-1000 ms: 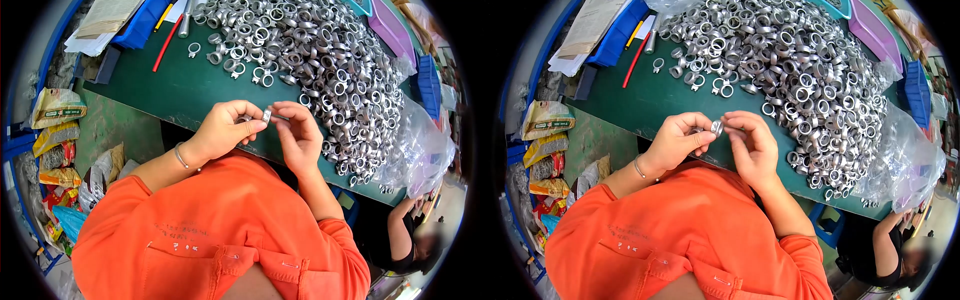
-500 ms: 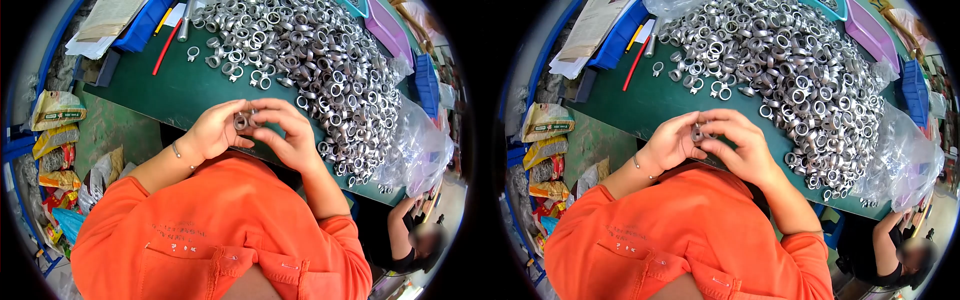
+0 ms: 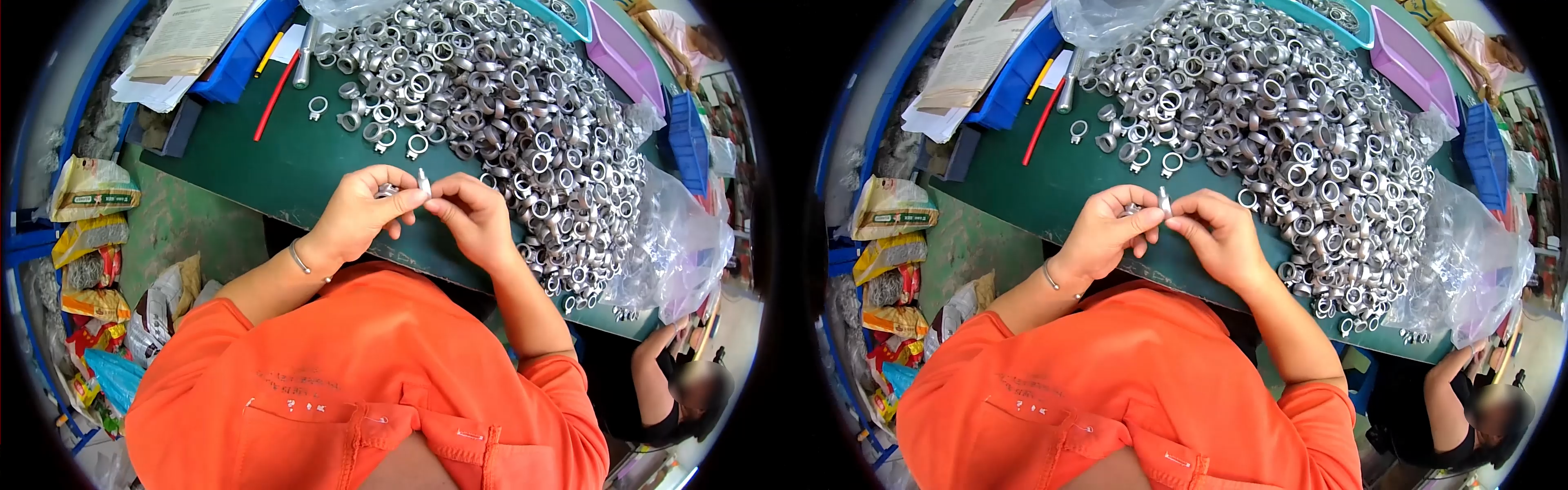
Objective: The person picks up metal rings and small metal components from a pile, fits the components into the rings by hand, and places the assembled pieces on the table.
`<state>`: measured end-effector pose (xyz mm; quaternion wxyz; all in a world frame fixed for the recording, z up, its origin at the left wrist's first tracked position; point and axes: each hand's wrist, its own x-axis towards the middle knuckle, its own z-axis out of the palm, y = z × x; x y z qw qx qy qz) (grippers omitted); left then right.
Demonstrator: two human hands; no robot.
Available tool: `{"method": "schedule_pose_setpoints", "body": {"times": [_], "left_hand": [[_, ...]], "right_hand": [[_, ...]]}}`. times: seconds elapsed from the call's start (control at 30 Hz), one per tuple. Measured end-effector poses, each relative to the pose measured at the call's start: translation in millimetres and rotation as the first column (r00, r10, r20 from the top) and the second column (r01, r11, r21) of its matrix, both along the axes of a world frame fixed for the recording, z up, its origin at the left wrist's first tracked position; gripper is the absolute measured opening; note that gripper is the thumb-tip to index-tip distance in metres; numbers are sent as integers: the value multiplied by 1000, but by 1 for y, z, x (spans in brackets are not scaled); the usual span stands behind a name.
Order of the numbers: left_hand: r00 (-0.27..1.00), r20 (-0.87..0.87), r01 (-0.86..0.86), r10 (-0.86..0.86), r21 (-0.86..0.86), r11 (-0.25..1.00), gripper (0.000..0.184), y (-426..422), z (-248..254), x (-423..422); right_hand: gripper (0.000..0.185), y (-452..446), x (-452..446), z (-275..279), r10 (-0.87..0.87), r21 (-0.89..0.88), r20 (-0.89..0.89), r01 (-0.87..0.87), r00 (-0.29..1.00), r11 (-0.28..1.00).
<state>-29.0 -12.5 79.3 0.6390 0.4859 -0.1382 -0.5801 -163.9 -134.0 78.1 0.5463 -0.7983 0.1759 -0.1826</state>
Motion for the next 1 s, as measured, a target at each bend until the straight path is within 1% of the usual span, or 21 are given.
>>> {"method": "schedule_pose_setpoints", "body": {"times": [0.03,0.07,0.1,0.13,0.17,0.23,0.3,0.4,0.47,0.53,0.57,0.6,0.63,0.67,0.7,0.73,0.77,0.8,0.87,0.93,1.0], "left_hand": [[990,137,33,-30,-18,999,11,0,3,-1],[960,274,68,-57,-32,997,9,-1,4,-2],[921,388,48,-24,-51,998,4,-1,5,-4],[922,387,50,-27,-49,998,4,-1,5,-5],[884,467,50,8,-112,993,5,0,5,-6],[841,540,56,47,-173,983,6,1,3,-7],[617,772,137,150,-293,946,8,0,-1,-7],[659,743,125,117,-262,957,8,2,2,-12],[623,771,150,130,-280,948,10,2,-2,-10],[587,797,175,144,-299,938,12,3,0,-11],[802,597,99,9,-147,984,15,4,5,-12],[944,322,73,-77,26,997,18,4,9,-12],[999,26,-41,41,-13,999,19,1,2,-15],[999,27,-39,40,-16,999,19,0,-2,-11],[971,-238,21,-23,-13,1000,18,1,-5,-5],[872,-484,79,-82,-26,997,19,1,-8,0],[859,-508,72,-63,-3,997,24,3,-16,0],[925,-375,88,-61,57,994,20,4,-11,-2],[945,-315,112,-82,78,991,14,4,-17,-3],[957,-283,97,-68,87,992,12,3,-14,-7],[968,-247,77,-52,93,993,11,3,-10,-7]], "right_hand": [[12,2,-2,-1,21,-136,59,-12,998,991],[12,3,-3,-4,19,-134,56,-11,998,991],[12,5,-5,-9,-21,-53,116,27,993,998],[12,7,-7,-12,-65,30,171,60,983,998],[13,13,-9,-6,-138,343,111,92,984,935],[14,13,-11,-1,-186,516,87,116,979,849],[16,9,-11,3,-203,583,75,122,976,803],[19,7,-12,7,-127,697,12,82,992,712],[21,11,-10,5,-125,601,53,68,991,797],[17,15,-10,3,-135,600,64,70,989,797],[15,19,-8,-2,-176,461,186,72,967,885],[16,22,-6,-4,-193,309,312,93,930,947],[21,15,-9,-2,-81,-83,281,108,956,991],[21,15,-7,9,8,-266,272,67,962,962],[20,16,-7,11,59,-197,238,-11,970,980],[19,18,-6,12,113,-125,208,-88,972,988],[17,11,-3,9,105,-354,221,-21,970,935],[13,3,1,2,24,-532,196,86,980,842],[10,-13,10,1,-231,-822,47,169,972,544],[11,-26,15,-4,-364,-912,-86,74,927,403],[12,-27,18,-2,-353,-925,-102,42,930,378]]}}
